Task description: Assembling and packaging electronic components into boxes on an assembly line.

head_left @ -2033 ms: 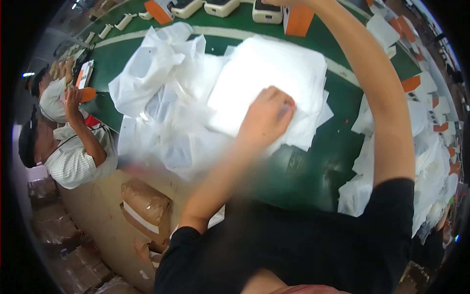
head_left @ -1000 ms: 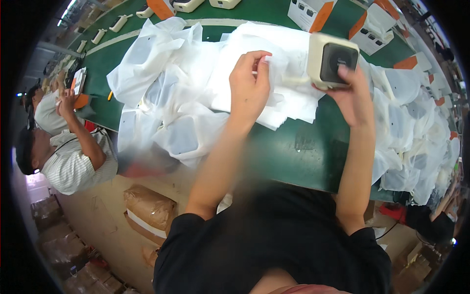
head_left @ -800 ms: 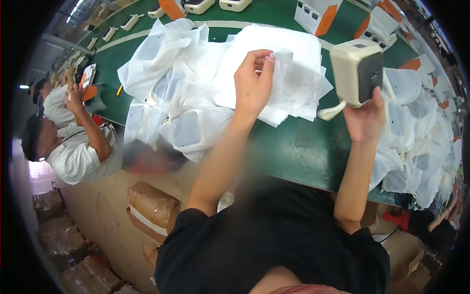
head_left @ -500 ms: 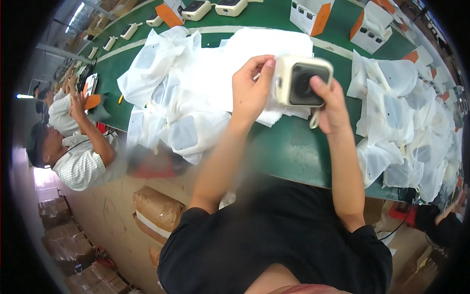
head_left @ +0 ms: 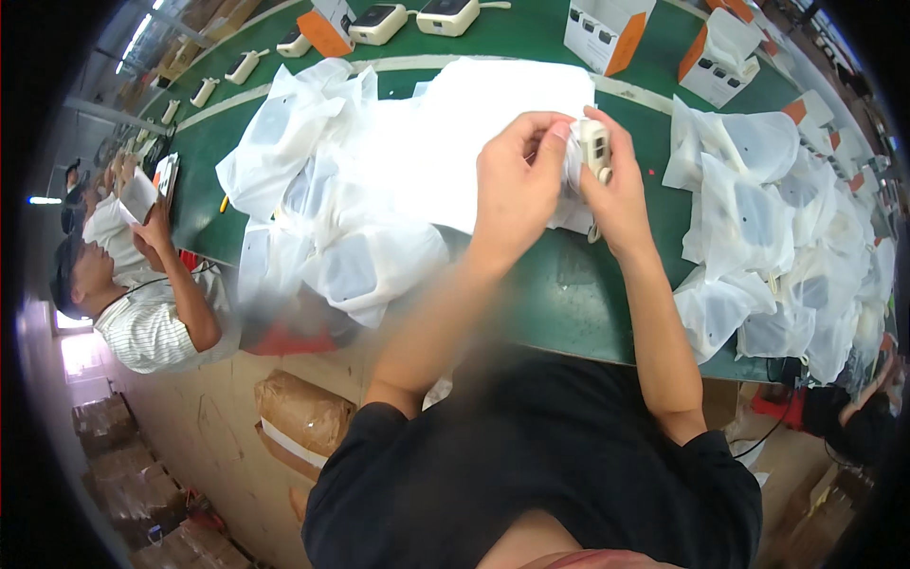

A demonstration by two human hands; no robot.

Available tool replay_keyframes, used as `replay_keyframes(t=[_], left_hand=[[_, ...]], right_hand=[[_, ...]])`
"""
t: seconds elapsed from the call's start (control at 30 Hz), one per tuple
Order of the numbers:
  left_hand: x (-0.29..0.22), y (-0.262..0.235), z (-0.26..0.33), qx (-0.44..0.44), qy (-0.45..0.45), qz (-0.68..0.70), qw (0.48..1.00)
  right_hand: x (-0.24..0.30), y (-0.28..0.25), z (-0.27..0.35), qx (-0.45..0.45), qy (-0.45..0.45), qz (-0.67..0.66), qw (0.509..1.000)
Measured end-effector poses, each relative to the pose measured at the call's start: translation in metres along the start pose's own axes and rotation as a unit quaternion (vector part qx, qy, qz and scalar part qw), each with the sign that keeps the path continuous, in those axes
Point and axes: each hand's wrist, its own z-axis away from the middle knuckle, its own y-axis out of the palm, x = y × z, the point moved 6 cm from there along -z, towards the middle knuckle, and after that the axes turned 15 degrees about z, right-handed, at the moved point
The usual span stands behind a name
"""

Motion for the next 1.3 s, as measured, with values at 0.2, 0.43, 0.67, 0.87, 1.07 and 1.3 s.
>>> replay_keyframes(t=[0.2, 0.43, 0.67, 0.87, 1.07, 1.3], left_hand=[[0.008, 0.01, -0.023, -0.104, -0.12, 0.361, 0.919], [-0.015, 0.028, -0.04, -0.06, -0.082, 0.359, 0.928], [-0.062, 0.085, -0.075, 0.263, -0.009, 0.164, 0.951], [-0.016, 0.065, -0.224, -0.051, 0.254, -0.035, 0.965], [0.08, 0.102, -0.265, -0.002, 0.094, -0.226, 0.97], [0.073, 0.08, -0.254, -0.01, 0.073, -0.131, 0.989]], right_hand=[[0.009, -0.004, 0.012, -0.023, 0.051, -0.339, 0.939], [0.051, -0.039, 0.013, -0.133, -0.12, 0.173, 0.968], [0.051, -0.1, -0.07, -0.025, -0.067, 0.156, 0.985], [0.047, -0.151, -0.165, -0.075, -0.099, 0.074, 0.99], [-0.043, -0.118, -0.205, -0.11, -0.158, 0.344, 0.919], [-0.047, -0.072, -0.203, 0.186, -0.116, 0.596, 0.772]])
